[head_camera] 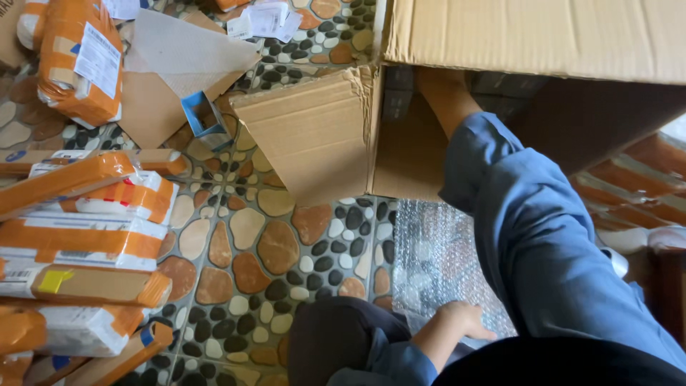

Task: The person sits on the floor and wraps small white boxes in bubble wrap. They then use a handheld tape dispenser to seal the wrapped packages and place them into a large cardboard box.

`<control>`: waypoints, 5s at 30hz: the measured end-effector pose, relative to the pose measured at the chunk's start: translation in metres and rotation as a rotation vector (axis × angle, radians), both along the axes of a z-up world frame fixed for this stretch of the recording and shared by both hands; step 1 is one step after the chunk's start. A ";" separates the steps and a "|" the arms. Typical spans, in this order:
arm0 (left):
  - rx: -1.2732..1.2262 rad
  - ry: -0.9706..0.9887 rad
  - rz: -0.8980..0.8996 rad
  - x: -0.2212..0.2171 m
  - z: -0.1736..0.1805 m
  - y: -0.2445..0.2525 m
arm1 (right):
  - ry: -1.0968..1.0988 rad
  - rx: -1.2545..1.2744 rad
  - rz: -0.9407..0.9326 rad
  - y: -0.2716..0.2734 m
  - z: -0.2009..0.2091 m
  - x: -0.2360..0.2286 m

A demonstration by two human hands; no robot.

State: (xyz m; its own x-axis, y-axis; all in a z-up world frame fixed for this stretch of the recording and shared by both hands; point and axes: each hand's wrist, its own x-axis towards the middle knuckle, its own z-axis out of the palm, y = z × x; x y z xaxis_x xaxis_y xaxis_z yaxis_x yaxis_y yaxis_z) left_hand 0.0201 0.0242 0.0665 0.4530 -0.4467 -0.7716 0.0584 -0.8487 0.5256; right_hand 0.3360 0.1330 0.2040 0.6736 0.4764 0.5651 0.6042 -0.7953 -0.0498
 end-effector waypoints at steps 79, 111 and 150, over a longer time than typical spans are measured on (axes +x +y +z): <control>-0.481 -0.716 1.016 0.004 -0.102 0.051 | 1.000 0.899 0.013 -0.250 -0.219 -0.284; -0.282 -0.679 0.999 0.003 -0.125 0.049 | 1.177 0.604 -0.206 -0.243 -0.200 -0.288; 0.213 -0.744 0.171 -0.121 0.115 0.008 | 1.058 -0.579 0.231 -0.267 -0.025 -0.382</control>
